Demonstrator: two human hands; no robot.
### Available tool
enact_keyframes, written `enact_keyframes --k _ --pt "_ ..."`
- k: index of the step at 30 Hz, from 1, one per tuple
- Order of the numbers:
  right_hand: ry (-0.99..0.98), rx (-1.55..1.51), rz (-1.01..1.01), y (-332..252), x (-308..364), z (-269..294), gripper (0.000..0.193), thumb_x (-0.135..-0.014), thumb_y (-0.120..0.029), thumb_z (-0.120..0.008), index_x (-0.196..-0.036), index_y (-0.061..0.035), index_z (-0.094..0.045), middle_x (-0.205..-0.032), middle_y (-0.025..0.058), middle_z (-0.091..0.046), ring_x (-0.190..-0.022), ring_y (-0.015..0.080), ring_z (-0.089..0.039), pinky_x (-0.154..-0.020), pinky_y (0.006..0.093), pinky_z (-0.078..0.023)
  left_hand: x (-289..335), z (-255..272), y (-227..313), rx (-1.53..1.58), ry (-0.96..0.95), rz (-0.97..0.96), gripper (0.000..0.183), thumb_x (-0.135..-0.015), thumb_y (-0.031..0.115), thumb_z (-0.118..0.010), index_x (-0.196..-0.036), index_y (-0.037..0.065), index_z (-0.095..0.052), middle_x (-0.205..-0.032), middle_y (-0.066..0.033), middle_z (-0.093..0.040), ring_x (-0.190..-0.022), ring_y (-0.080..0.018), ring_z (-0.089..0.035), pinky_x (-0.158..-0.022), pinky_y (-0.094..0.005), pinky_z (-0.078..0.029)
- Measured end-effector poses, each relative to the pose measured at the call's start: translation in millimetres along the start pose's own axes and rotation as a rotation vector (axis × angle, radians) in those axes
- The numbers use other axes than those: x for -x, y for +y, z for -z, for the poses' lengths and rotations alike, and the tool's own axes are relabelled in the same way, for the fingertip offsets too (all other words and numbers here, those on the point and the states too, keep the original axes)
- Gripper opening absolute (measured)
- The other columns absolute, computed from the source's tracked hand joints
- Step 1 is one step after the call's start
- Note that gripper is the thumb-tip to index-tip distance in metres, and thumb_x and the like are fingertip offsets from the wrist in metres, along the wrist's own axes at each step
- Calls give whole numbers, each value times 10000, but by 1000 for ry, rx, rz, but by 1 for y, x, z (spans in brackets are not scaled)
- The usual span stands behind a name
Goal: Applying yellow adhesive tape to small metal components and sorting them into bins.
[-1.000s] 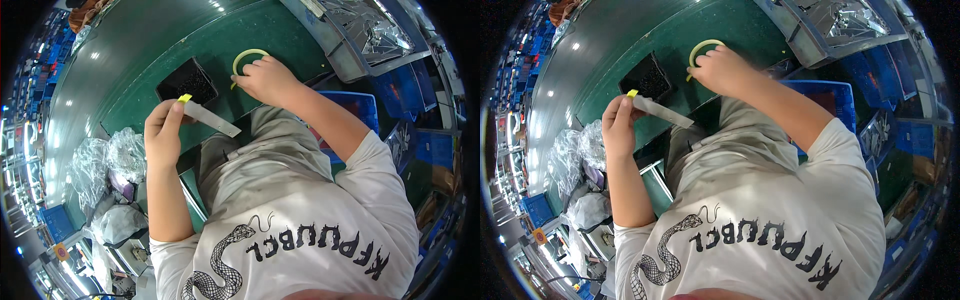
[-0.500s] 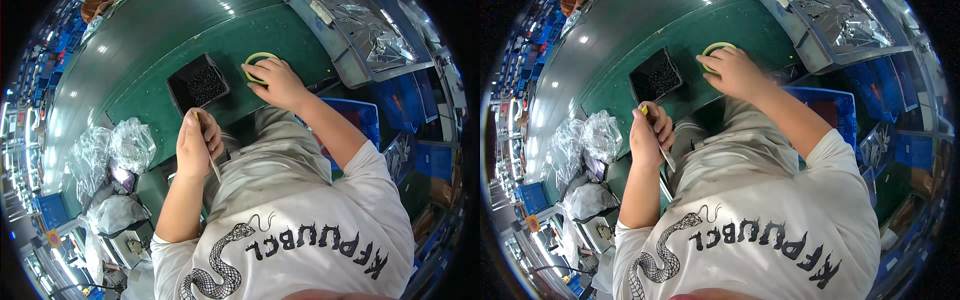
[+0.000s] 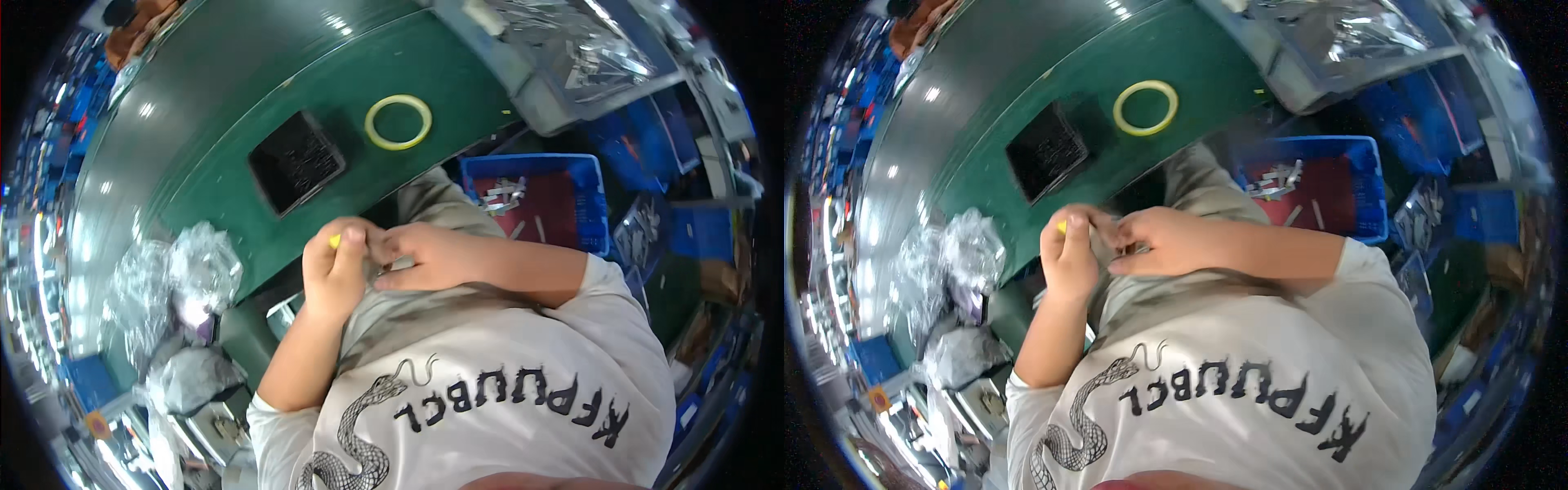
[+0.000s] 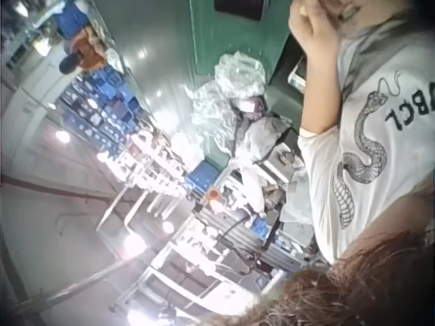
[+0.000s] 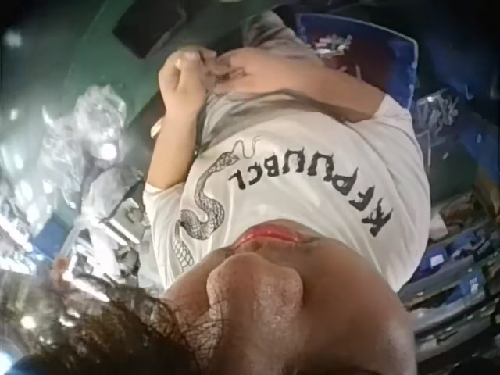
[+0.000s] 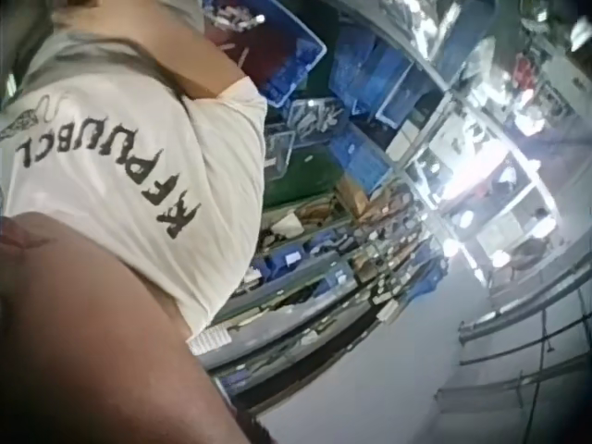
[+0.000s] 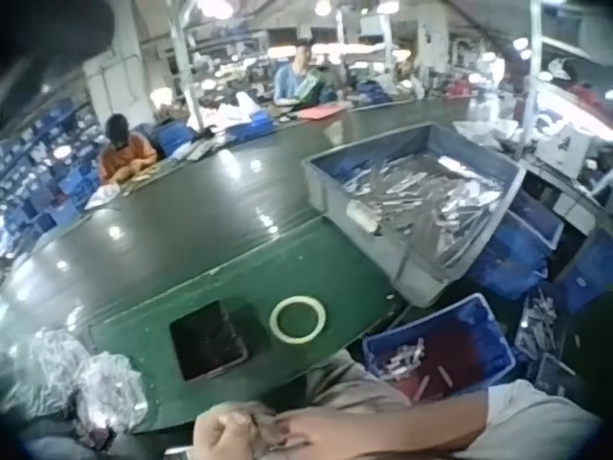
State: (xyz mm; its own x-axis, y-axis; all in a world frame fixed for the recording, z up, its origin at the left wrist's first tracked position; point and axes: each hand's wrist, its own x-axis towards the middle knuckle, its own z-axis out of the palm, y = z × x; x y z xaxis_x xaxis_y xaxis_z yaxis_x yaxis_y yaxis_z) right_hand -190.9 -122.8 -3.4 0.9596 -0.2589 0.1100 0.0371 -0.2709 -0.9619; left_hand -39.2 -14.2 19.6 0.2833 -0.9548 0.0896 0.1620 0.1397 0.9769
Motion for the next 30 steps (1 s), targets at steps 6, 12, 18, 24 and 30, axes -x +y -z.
enact_keyframes --k 6,12,18,24,30 --pt "22 397 133 37 47 31 237 -920 -260 -630 -908 -34 -698 -942 143 -665 -878 334 -640 -762 428 -511 -1 -10 -1 -395 -275 62 852 -751 277 -844 -1415 -24 -405 -1293 -180 -585 -1216 -268 -546 -1032 -394 -417" --pt "370 986 -293 73 181 94 222 -847 -256 -714 -962 -67 -710 -1023 89 -667 -963 309 -624 -827 424 -503 21 37 -20 -288 -223 172 818 -793 140 -776 -1471 -13 -345 -1193 -124 -597 -1103 -209 -563 -974 -369 -440" --pt "930 1253 -46 14 187 154 160 -792 -100 -766 -933 -49 -710 -967 108 -667 -945 312 -624 -824 388 -507 12 33 -14 -213 -199 211 394 -902 -4 -622 -1282 -27 -519 -1036 -81 -625 -974 -159 -594 -890 -303 -470" --pt "913 1270 -449 -60 133 296 177 -823 -127 -713 -988 -61 -725 -952 121 -680 -945 314 -646 -809 389 -515 17 30 -14 -422 -279 153 290 -888 -44 -630 -1176 -20 -599 -1001 -74 -660 -915 -136 -623 -836 -276 -496" --pt "448 1408 -777 -28 107 364 284 -769 -89 -667 -1042 -114 -741 -1003 139 -694 -986 330 -660 -846 423 -523 20 38 -12 -479 -225 121 254 -876 -35 -648 -1129 -24 -629 -954 -82 -687 -876 -141 -647 -815 -278 -513"
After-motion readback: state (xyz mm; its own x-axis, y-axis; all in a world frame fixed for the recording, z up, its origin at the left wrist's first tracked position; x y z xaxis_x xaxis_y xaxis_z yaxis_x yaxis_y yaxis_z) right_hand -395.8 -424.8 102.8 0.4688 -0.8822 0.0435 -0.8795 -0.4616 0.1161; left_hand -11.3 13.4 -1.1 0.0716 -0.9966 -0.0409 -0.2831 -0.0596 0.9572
